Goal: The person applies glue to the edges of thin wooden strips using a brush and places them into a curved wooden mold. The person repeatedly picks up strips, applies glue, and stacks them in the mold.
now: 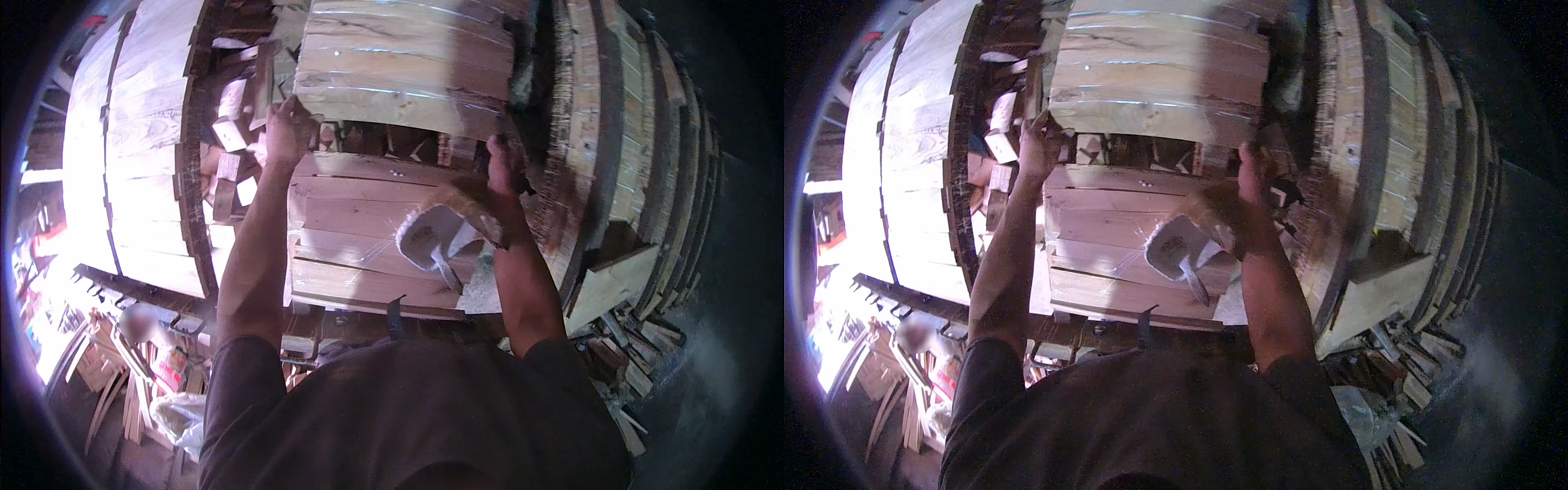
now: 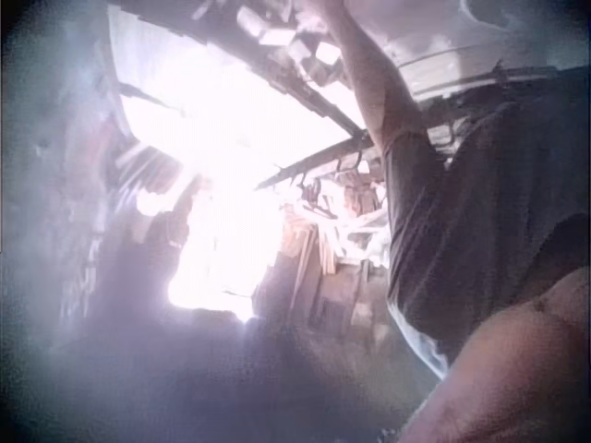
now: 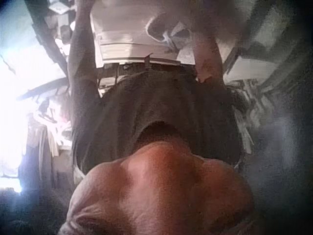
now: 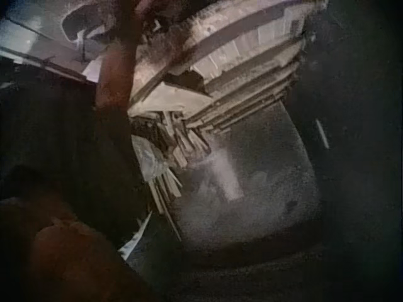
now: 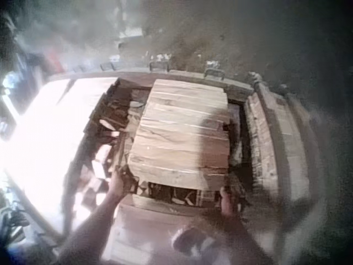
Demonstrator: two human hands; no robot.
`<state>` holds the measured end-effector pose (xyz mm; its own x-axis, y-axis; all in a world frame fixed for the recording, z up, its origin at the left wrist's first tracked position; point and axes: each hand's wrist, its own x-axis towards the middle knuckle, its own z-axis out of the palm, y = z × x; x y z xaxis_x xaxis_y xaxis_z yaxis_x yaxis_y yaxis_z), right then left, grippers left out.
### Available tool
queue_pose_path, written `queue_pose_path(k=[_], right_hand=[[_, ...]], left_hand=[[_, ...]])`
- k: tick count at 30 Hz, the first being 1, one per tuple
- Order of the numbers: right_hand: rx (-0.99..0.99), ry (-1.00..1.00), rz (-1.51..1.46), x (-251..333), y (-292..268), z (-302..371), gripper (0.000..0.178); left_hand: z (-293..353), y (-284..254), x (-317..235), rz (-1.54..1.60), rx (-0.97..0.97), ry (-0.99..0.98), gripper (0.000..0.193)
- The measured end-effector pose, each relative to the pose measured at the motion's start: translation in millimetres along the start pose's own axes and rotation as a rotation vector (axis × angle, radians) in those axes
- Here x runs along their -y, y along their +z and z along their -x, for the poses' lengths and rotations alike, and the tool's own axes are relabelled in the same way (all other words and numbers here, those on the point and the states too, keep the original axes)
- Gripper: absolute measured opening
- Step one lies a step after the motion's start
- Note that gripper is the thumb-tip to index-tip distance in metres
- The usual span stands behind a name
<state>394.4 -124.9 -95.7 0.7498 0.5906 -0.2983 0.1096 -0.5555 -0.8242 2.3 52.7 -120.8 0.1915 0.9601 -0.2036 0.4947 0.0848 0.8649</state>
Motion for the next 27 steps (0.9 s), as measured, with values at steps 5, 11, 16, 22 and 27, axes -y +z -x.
queue_pose_path(k=[5,11,16,22,27], right_hand=[[0.05,-0.154,-0.2,4,-39,16,0.037],[0.383,-0.43,-0.042,114,-104,159,0.046],[0.421,-0.663,0.306,141,-90,195,0.05],[0.227,-0.796,0.405,139,-94,186,0.034],[0.171,-0.489,0.12,143,-143,141,0.033]], left_hand=[[47,2,-25,-0.128,-0.184,0.094,0.06],[133,-4,-7,0.188,-0.245,-0.113,0.05],[138,-15,-39,-0.227,-0.242,0.142,0.051],[124,-4,-65,-0.471,0.14,0.401,0.052],[93,8,-61,-0.549,0.264,0.43,0.048]])
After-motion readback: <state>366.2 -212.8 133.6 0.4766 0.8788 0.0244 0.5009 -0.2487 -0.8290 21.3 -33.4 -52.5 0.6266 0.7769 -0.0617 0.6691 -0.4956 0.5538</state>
